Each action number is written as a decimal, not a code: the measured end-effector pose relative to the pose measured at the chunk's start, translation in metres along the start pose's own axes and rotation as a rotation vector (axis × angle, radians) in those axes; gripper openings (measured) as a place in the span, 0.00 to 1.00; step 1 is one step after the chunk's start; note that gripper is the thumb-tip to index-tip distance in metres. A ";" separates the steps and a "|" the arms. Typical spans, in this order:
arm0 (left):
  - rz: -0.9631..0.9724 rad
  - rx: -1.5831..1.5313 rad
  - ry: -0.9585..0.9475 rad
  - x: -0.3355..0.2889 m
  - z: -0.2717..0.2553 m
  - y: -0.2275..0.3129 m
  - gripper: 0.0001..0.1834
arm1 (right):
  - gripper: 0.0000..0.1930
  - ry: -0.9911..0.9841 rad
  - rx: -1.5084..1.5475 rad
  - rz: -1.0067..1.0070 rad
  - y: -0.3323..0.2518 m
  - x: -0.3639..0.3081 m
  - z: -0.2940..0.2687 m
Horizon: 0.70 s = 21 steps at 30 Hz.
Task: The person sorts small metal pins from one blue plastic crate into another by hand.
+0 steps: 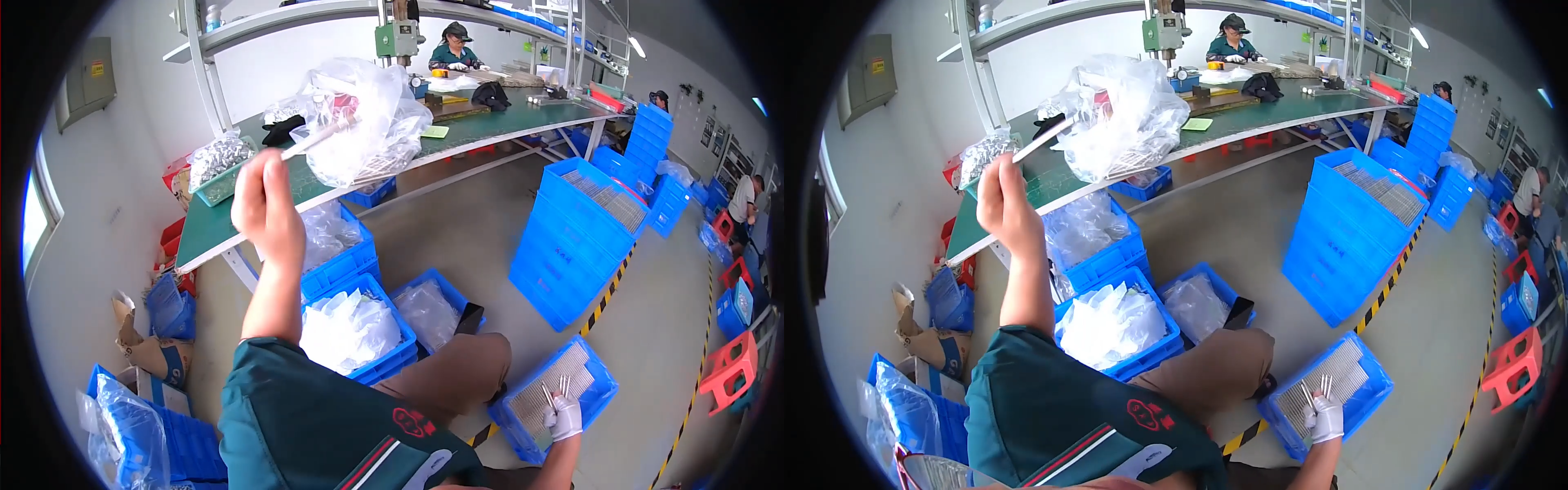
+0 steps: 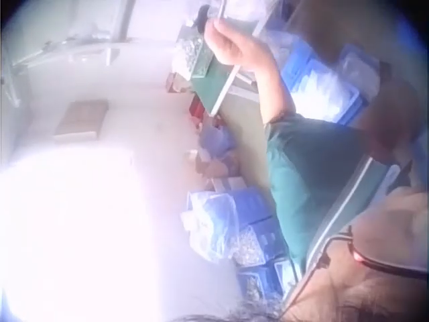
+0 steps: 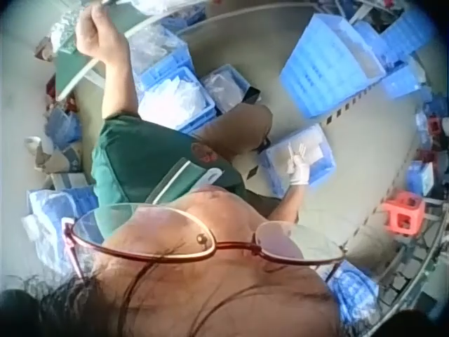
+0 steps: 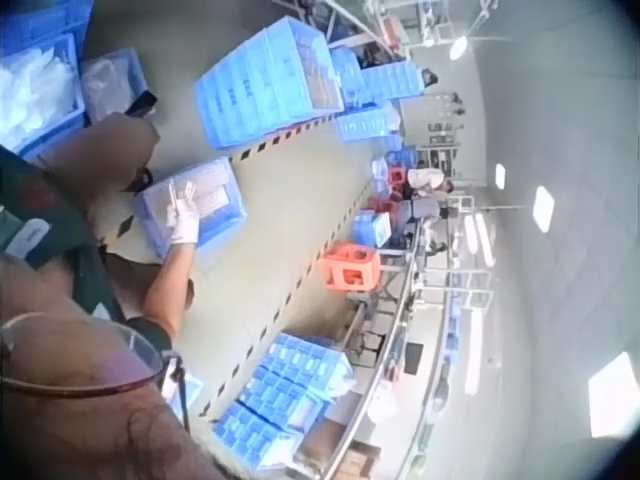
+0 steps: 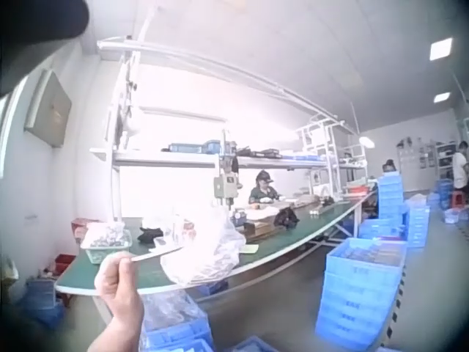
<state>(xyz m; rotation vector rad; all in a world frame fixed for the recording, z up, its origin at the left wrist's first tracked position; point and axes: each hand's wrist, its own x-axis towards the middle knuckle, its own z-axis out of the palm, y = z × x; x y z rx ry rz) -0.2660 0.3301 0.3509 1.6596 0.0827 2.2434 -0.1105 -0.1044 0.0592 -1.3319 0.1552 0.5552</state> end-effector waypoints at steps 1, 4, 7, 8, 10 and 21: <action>-0.009 0.123 0.000 0.014 0.010 -0.010 0.06 | 0.06 0.009 0.006 -0.003 0.002 0.003 -0.003; -0.033 0.404 -0.133 0.044 0.029 -0.072 0.11 | 0.05 0.002 -0.068 -0.001 -0.001 0.005 0.003; -0.138 0.698 -0.391 0.038 0.066 -0.134 0.16 | 0.05 -0.052 -0.076 0.013 -0.006 -0.001 0.007; -0.164 0.739 -0.472 0.030 0.080 -0.151 0.16 | 0.05 -0.015 -0.068 0.010 -0.003 -0.001 0.007; -0.191 0.776 -0.563 0.015 0.095 -0.180 0.17 | 0.05 -0.024 -0.084 0.000 0.003 0.000 0.003; -0.562 -0.449 -1.170 -0.048 0.045 0.043 0.10 | 0.06 0.073 -0.107 -0.034 -0.001 -0.027 0.001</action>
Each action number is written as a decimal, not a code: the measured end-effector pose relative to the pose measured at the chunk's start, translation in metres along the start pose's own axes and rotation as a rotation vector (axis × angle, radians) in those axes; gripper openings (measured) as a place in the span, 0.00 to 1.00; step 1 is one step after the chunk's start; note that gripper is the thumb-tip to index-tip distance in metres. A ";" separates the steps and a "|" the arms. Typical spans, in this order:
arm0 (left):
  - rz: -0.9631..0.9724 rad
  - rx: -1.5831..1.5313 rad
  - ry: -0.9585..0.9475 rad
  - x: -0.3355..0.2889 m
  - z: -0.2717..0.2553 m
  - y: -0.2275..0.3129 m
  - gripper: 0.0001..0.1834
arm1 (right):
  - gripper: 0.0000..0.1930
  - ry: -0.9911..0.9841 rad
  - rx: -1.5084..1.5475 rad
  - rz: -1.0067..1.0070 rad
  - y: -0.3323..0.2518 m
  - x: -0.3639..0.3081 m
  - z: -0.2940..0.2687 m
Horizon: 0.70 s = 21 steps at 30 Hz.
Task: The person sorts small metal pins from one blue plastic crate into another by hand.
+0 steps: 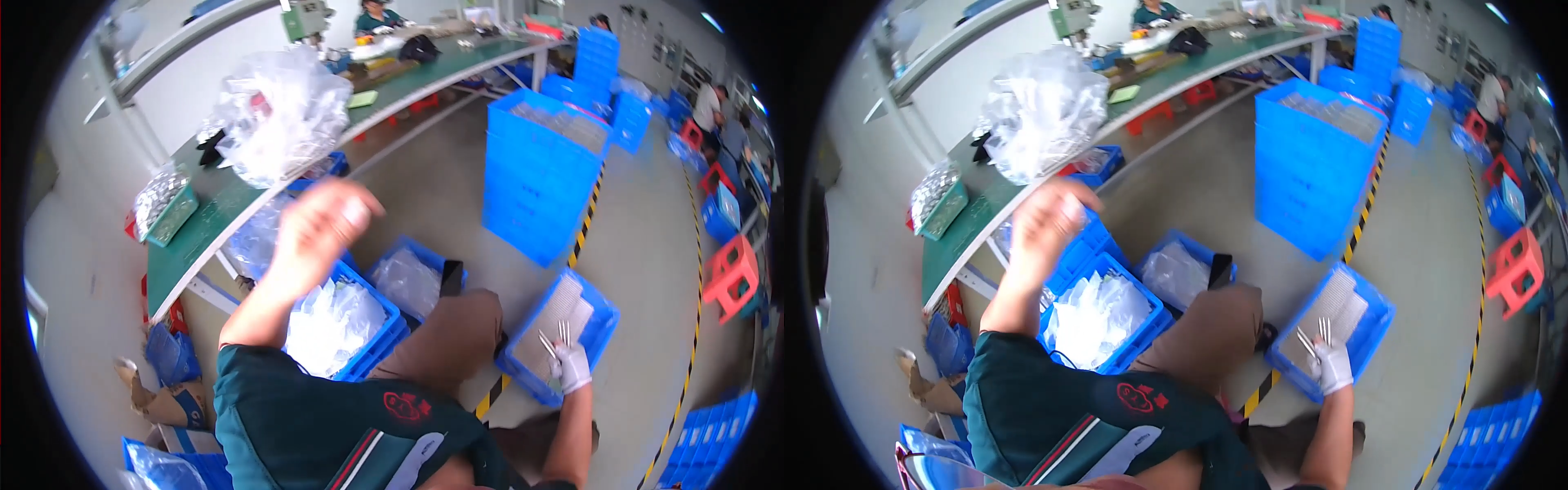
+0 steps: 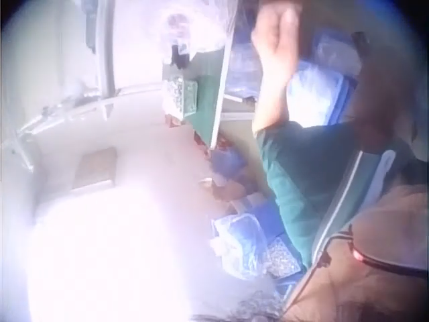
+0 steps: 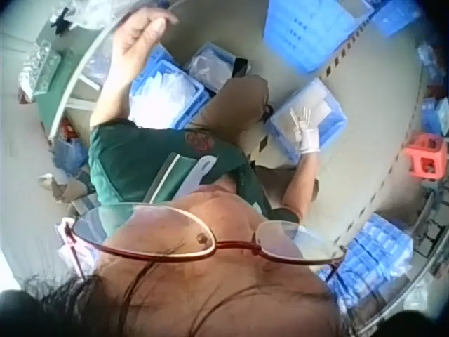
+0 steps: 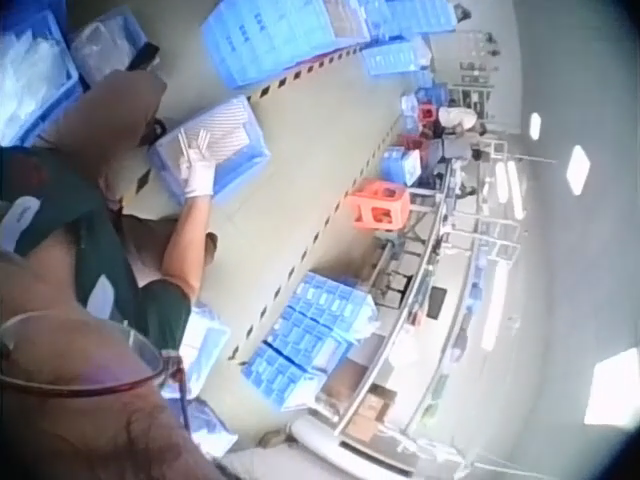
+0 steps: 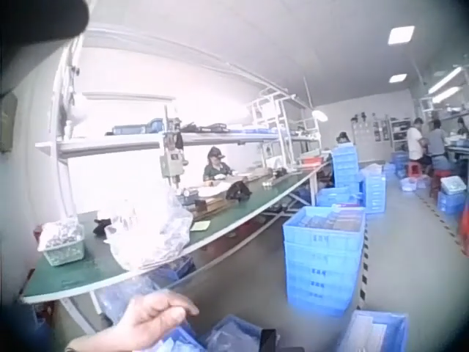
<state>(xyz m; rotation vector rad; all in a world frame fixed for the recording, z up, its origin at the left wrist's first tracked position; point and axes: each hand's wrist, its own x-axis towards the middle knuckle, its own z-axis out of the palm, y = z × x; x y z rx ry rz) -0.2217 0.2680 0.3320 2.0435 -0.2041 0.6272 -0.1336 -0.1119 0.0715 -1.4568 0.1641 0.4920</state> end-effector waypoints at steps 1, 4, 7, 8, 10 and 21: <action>-0.050 -0.080 -0.316 -0.011 0.023 -0.007 0.10 | 0.07 -0.019 -0.033 0.013 -0.009 0.001 0.008; -0.672 -0.384 -0.765 -0.009 0.104 -0.092 0.12 | 0.08 -0.033 0.035 -0.005 -0.028 0.001 0.030; -0.952 -0.572 -0.734 0.013 0.188 -0.163 0.05 | 0.07 -0.148 0.144 -0.064 -0.026 0.002 0.019; -0.885 -0.625 -0.782 0.019 0.213 -0.165 0.05 | 0.07 -0.113 0.146 -0.053 -0.029 -0.004 0.017; -0.889 -0.716 -0.872 0.028 0.254 -0.164 0.05 | 0.08 -0.178 0.216 -0.054 -0.023 -0.007 0.003; -0.880 -1.264 -1.034 0.013 0.365 -0.132 0.19 | 0.14 0.130 0.164 -0.060 -0.022 -0.032 -0.012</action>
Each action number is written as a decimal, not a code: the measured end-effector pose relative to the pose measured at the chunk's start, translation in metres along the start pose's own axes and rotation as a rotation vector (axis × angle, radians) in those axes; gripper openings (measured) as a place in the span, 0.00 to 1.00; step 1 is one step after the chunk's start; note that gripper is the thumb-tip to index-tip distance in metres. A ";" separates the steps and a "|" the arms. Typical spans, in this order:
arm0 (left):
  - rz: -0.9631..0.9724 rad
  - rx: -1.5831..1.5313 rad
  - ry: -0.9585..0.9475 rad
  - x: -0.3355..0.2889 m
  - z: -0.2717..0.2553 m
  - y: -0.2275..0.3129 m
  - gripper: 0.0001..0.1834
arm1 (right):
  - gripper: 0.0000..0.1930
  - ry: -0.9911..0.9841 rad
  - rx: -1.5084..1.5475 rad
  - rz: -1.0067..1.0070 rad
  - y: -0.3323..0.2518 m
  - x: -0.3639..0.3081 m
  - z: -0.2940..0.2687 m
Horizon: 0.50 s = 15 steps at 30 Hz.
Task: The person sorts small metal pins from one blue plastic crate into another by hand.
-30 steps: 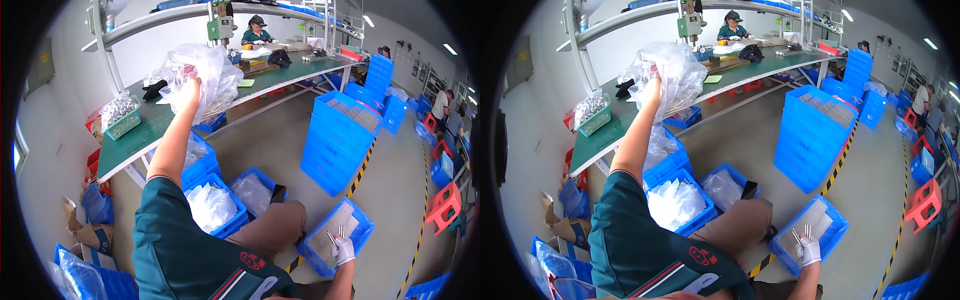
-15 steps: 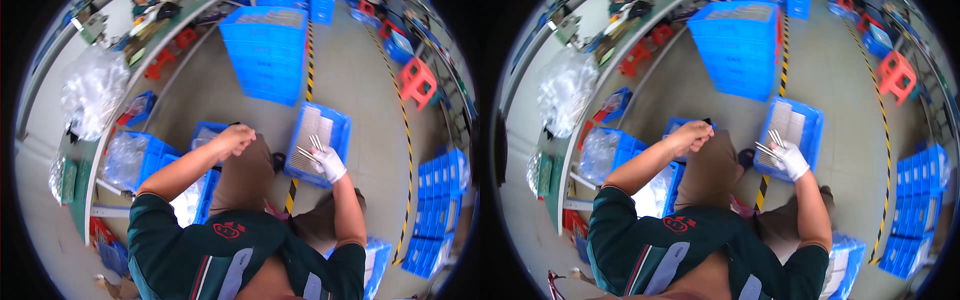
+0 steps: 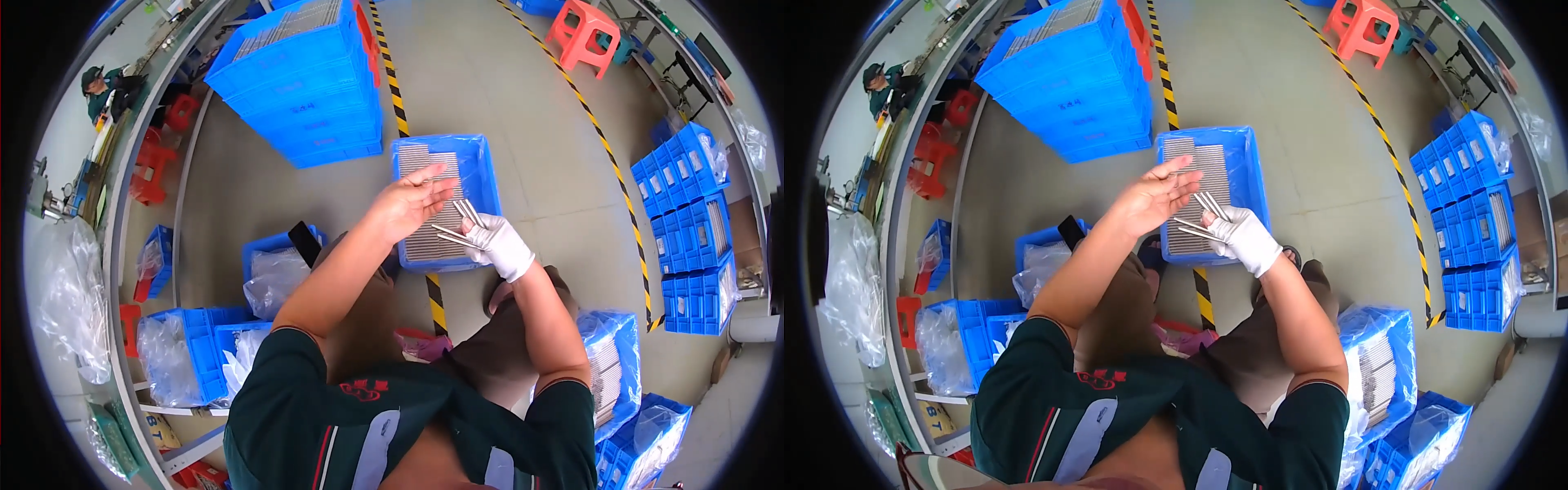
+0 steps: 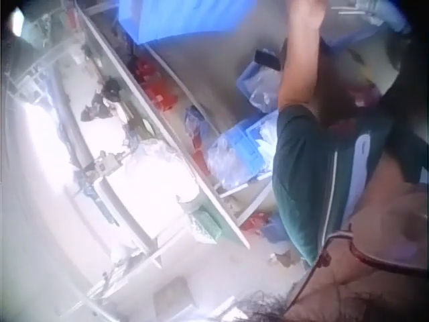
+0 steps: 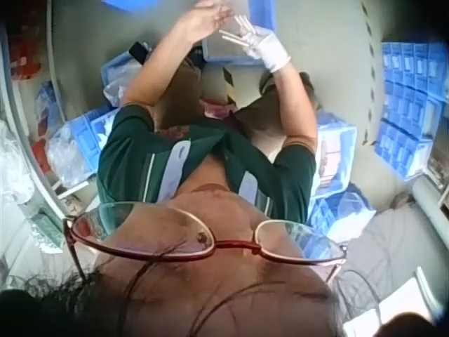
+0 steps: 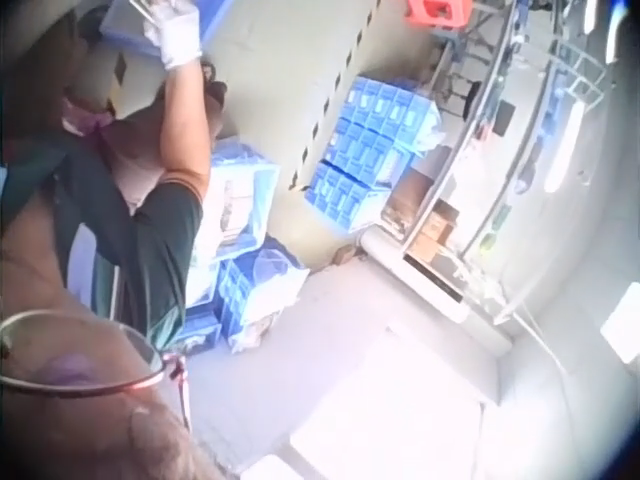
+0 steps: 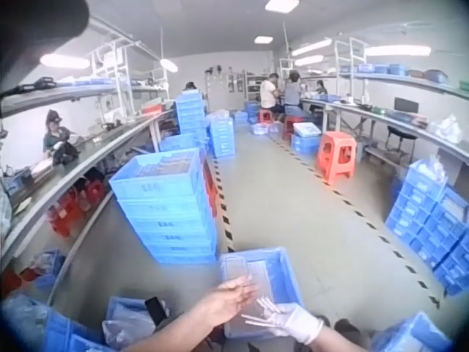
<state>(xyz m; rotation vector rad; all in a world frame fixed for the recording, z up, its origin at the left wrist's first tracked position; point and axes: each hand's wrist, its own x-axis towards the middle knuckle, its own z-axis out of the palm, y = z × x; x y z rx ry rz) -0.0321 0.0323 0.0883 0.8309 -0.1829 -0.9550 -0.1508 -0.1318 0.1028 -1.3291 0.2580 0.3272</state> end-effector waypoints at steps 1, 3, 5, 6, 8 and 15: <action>0.004 -0.109 -0.032 0.002 0.002 -0.004 0.20 | 0.14 0.015 0.003 0.004 0.001 0.001 0.000; -0.004 -0.223 -0.065 0.002 0.007 -0.008 0.20 | 0.11 0.031 -0.027 0.019 0.002 0.004 0.001; -0.011 -0.307 -0.072 -0.003 0.016 -0.008 0.19 | 0.11 0.037 -0.044 0.029 0.003 0.006 0.002; -0.020 -0.315 -0.071 -0.004 0.017 -0.010 0.19 | 0.11 0.050 -0.060 0.006 0.003 0.007 0.003; -0.041 -0.276 -0.105 -0.006 0.016 -0.010 0.18 | 0.11 0.058 -0.079 -0.014 0.004 0.011 0.004; -0.051 -0.253 -0.032 -0.009 0.016 -0.013 0.17 | 0.12 0.076 -0.164 -0.003 0.001 0.015 0.007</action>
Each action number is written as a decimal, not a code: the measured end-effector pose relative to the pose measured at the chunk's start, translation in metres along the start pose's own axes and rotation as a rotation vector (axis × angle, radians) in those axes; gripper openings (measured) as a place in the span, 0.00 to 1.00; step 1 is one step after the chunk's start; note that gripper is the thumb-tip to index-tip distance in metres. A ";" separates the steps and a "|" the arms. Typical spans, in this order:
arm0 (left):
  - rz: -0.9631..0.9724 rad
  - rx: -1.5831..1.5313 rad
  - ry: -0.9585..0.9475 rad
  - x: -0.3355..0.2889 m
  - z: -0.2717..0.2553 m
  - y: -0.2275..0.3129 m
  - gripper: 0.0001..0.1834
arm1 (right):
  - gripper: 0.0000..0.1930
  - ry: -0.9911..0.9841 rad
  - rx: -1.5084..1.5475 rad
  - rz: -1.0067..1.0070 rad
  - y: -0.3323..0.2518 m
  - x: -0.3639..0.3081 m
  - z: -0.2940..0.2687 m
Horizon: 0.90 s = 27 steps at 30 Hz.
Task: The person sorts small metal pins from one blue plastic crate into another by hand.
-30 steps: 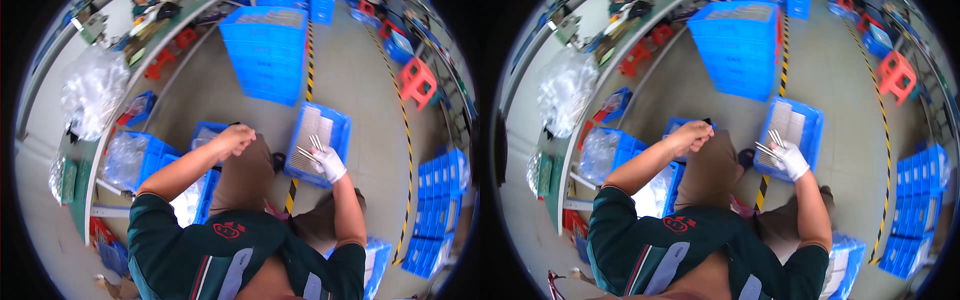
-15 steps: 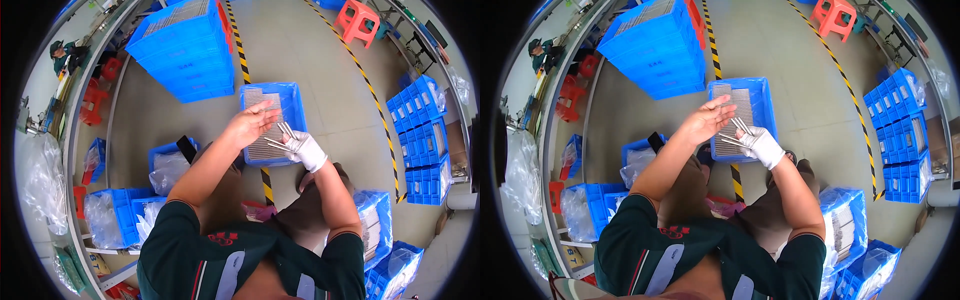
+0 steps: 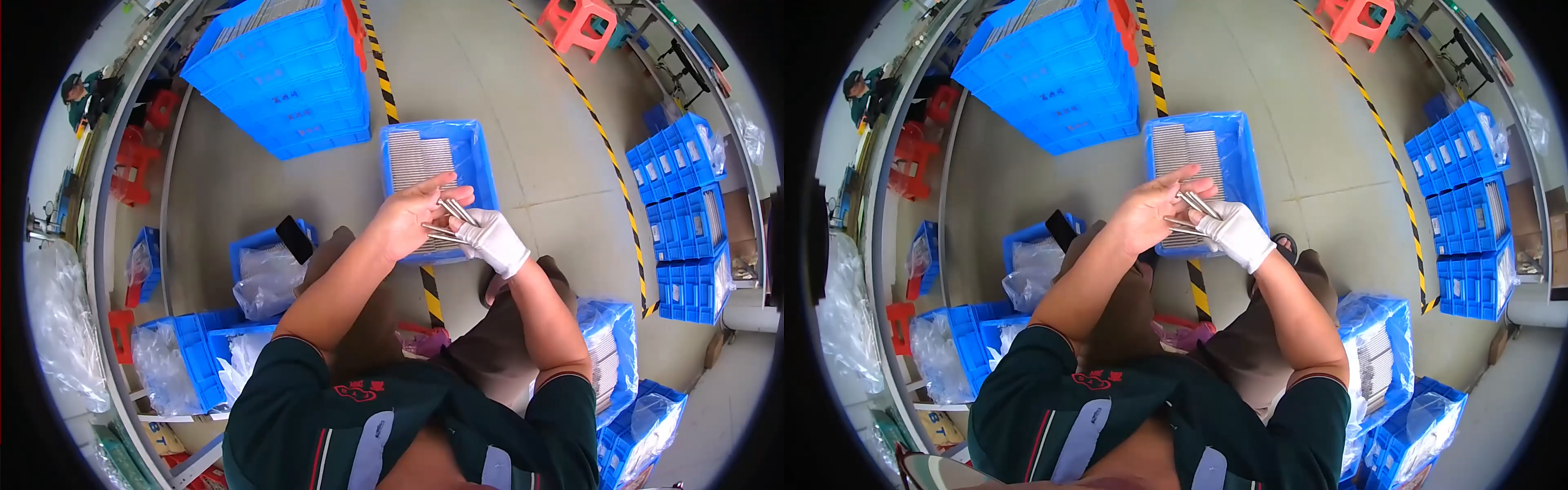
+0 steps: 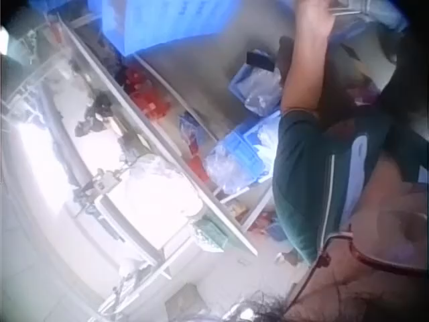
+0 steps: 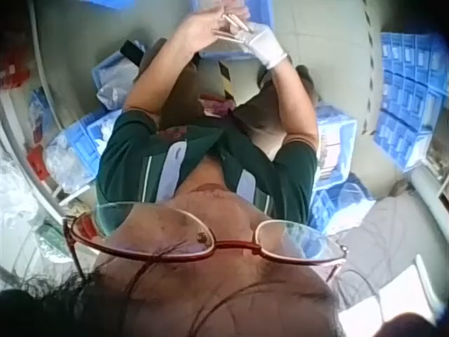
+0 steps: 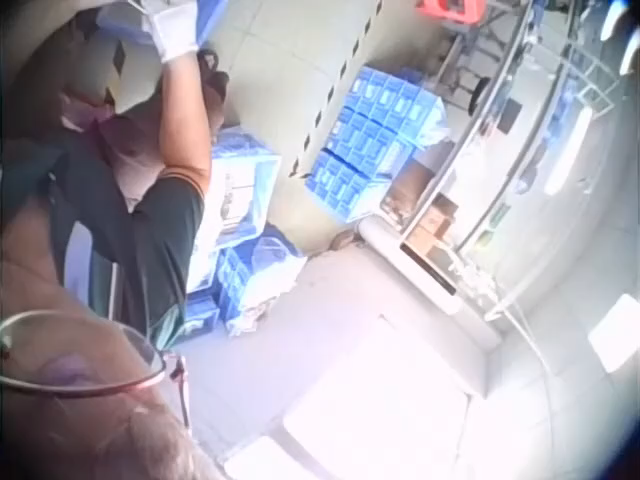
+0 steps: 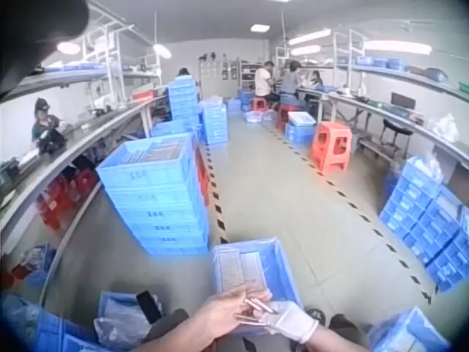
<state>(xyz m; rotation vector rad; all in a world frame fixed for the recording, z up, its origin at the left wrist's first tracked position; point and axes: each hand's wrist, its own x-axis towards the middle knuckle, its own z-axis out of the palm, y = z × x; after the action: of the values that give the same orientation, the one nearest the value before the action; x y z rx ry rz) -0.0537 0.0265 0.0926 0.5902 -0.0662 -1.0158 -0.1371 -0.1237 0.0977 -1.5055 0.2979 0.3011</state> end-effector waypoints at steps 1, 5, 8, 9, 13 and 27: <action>-0.007 0.006 -0.008 0.000 -0.001 0.000 0.18 | 0.12 -0.005 -0.030 -0.009 0.000 0.000 0.000; -0.029 0.026 -0.059 -0.001 -0.003 -0.001 0.18 | 0.11 -0.005 -0.092 -0.035 0.005 0.000 -0.004; -0.098 0.039 -0.127 -0.002 -0.010 0.000 0.15 | 0.11 -0.007 -0.162 -0.066 0.000 -0.004 -0.005; -0.096 0.039 -0.126 0.000 -0.015 -0.004 0.15 | 0.11 0.014 -0.187 -0.082 -0.001 -0.004 -0.005; -0.027 0.114 0.005 0.002 -0.021 -0.016 0.10 | 0.14 -0.001 -0.122 -0.037 0.000 -0.005 -0.007; 0.419 0.917 0.155 -0.006 -0.013 -0.011 0.08 | 0.14 -0.054 -0.002 -0.015 -0.002 -0.007 -0.007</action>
<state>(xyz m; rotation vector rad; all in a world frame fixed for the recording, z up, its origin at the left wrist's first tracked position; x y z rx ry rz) -0.0608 0.0327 0.0772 1.4189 -0.5154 -0.4830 -0.1428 -0.1304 0.1020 -1.4983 0.2441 0.3296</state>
